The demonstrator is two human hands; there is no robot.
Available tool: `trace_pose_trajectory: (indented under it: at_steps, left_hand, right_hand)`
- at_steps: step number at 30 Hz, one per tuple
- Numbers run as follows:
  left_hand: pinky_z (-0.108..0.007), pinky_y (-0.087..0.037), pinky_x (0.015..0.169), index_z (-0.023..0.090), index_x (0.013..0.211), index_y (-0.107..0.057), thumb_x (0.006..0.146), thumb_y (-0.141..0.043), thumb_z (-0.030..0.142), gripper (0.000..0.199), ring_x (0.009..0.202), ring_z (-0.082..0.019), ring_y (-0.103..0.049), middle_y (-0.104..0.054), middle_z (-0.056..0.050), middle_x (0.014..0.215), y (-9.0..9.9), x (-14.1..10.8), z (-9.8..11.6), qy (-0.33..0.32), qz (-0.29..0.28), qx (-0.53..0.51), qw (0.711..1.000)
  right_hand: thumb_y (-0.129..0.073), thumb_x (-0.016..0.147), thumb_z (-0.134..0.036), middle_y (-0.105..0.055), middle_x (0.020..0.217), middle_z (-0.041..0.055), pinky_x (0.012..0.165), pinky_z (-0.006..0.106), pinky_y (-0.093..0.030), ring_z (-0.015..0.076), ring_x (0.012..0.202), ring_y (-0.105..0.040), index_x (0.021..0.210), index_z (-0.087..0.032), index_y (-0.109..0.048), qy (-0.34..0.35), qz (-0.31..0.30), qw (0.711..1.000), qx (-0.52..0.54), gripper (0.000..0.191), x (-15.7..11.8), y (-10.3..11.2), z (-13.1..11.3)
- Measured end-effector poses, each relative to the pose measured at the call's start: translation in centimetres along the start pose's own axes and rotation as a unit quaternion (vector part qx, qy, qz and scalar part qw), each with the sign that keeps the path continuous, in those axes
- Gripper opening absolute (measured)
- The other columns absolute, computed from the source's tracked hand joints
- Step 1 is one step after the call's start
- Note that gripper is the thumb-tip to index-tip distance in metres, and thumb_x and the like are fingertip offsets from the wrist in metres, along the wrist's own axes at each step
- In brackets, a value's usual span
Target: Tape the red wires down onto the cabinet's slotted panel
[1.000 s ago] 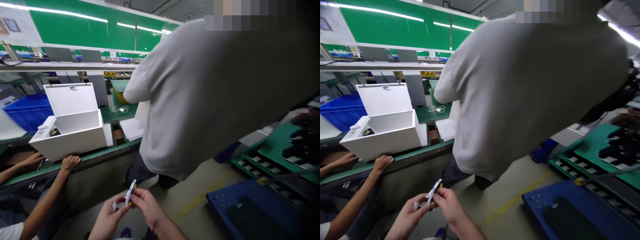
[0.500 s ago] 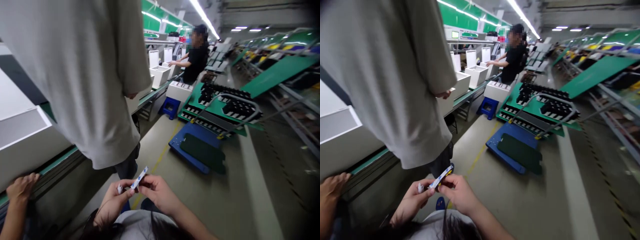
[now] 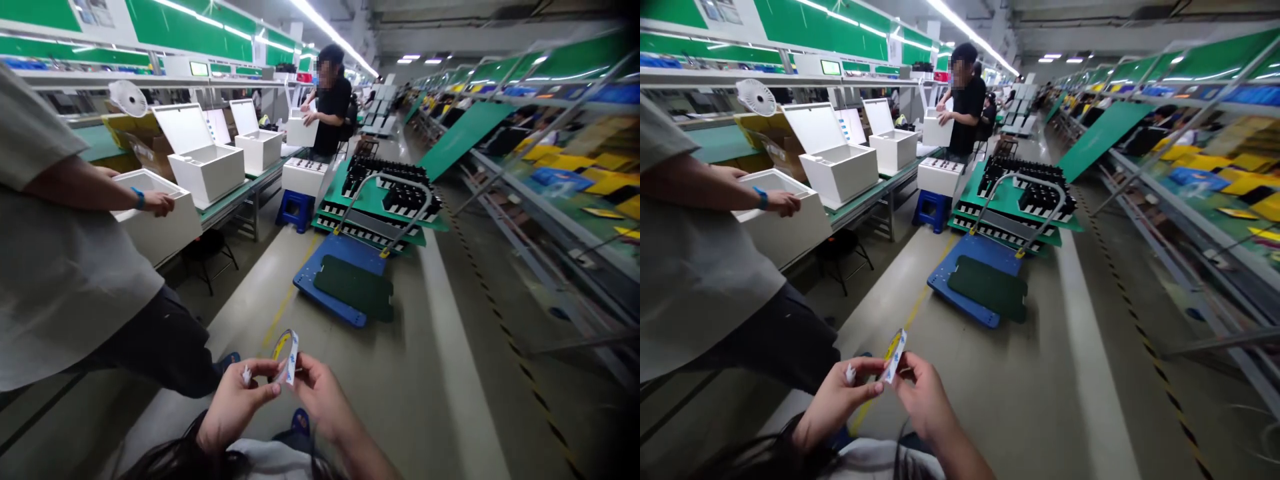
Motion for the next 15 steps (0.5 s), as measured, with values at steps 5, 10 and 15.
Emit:
trace_pose_trajectory:
  at_steps: [5, 10, 15]
  left_hand:
    - [-0.023, -0.041, 0.06, 0.013, 0.107, -0.065, 0.073, -0.065, 0.04, 0.044, 0.063, -0.01, -0.054, -0.068, -0.011, 0.097, -9.7, 4.6, 1.3, -0.021, 0.075, 0.063, 0.995]
    - [-0.02, -0.036, 0.052, 0.016, 0.12, -0.058, 0.08, -0.057, 0.042, 0.047, 0.055, -0.008, -0.051, -0.068, -0.004, 0.082, -16.0, 8.5, 4.5, -0.071, 0.075, 0.142, 0.984]
    - [-0.032, -0.033, 0.101, 0.023, 0.116, -0.062, 0.084, -0.053, 0.033, 0.034, 0.122, -0.021, -0.045, -0.052, -0.008, 0.132, -21.3, 13.1, 7.5, -0.193, -0.006, 0.229, 0.954]
  right_hand:
    - [-0.052, 0.084, -0.04, -0.063, 0.094, 0.0073, 0.088, 0.034, -0.04, 0.0186, 0.09, -0.057, 0.096, -0.016, -0.06, 0.019, 0.023, 0.999, -0.041, 0.028, -2.9, 13.6, -1.4]
    - [-0.04, 0.09, -0.042, -0.056, 0.087, 0.0031, 0.081, 0.029, -0.039, 0.0148, 0.083, -0.051, 0.107, -0.018, -0.059, 0.05, 0.051, 0.992, -0.104, 0.035, -3.7, 21.9, -2.8]
    - [-0.033, 0.093, -0.038, -0.051, 0.079, 0.0031, 0.077, 0.028, -0.037, 0.0143, 0.082, -0.047, 0.093, -0.017, -0.062, 0.109, 0.007, 0.979, -0.171, 0.035, -2.0, 26.8, -4.3]
Point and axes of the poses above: each hand's wrist, its own x-axis towards the middle knuckle, its own y-axis out of the back of the hand, z = x × y, the point moved 4 cm from there along x, towards the middle knuckle
